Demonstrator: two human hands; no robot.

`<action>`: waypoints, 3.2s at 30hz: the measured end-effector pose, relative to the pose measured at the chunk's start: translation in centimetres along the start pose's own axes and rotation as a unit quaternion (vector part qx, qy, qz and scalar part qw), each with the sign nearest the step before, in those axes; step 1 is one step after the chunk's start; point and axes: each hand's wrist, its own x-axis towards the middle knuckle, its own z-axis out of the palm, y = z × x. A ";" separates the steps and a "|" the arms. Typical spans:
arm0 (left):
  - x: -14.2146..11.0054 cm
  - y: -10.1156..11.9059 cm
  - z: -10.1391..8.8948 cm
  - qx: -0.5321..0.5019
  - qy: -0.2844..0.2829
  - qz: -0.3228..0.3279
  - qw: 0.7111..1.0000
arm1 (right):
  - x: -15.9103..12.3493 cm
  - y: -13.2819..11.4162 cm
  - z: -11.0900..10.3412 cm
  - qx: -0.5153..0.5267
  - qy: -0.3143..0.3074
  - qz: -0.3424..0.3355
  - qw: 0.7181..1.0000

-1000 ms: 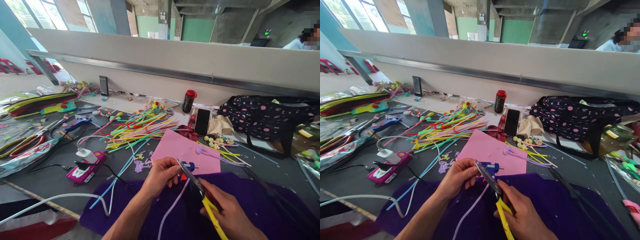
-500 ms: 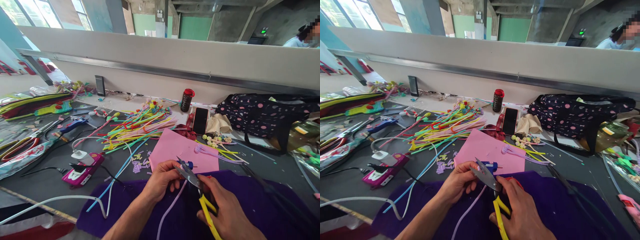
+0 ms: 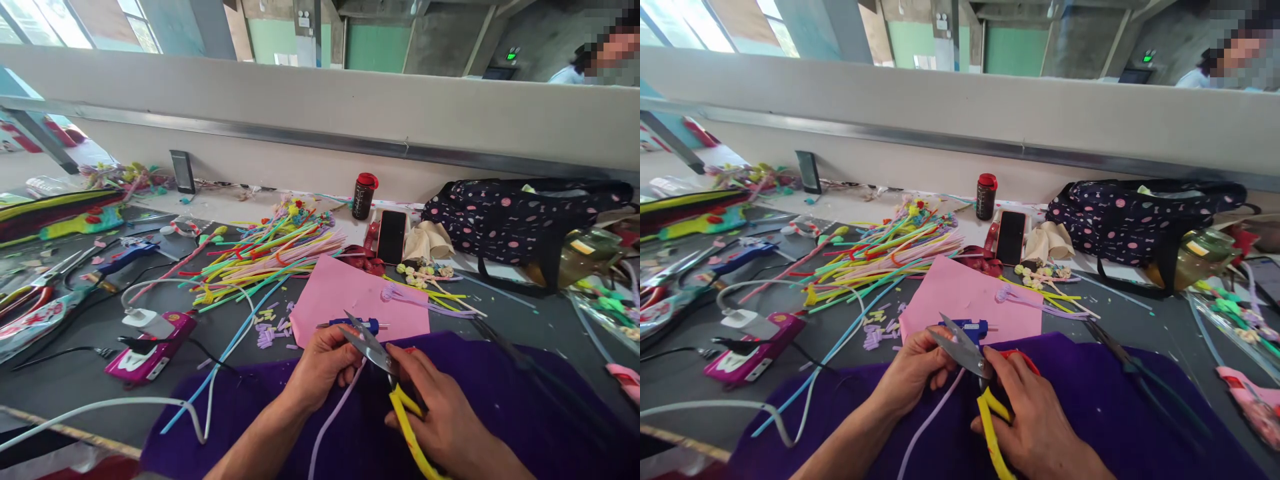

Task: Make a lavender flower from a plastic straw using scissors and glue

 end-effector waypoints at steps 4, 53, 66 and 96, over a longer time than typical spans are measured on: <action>0.0 0.0 0.2 0.003 0.005 0.001 1.000 | -0.1 0.2 -0.1 0.009 -0.012 -0.001 1.000; 0.1 0.2 0.5 -0.006 0.043 -0.028 0.999 | -0.2 0.6 -0.7 -0.013 -0.053 -0.004 0.998; 0.1 0.6 -0.2 -0.089 -0.015 -0.037 0.995 | 0.5 0.1 -2.0 0.195 -0.045 0.078 0.977; -0.1 1.6 -0.6 0.043 0.105 0.121 0.986 | 0.2 0.3 -0.8 0.044 -0.081 0.047 0.995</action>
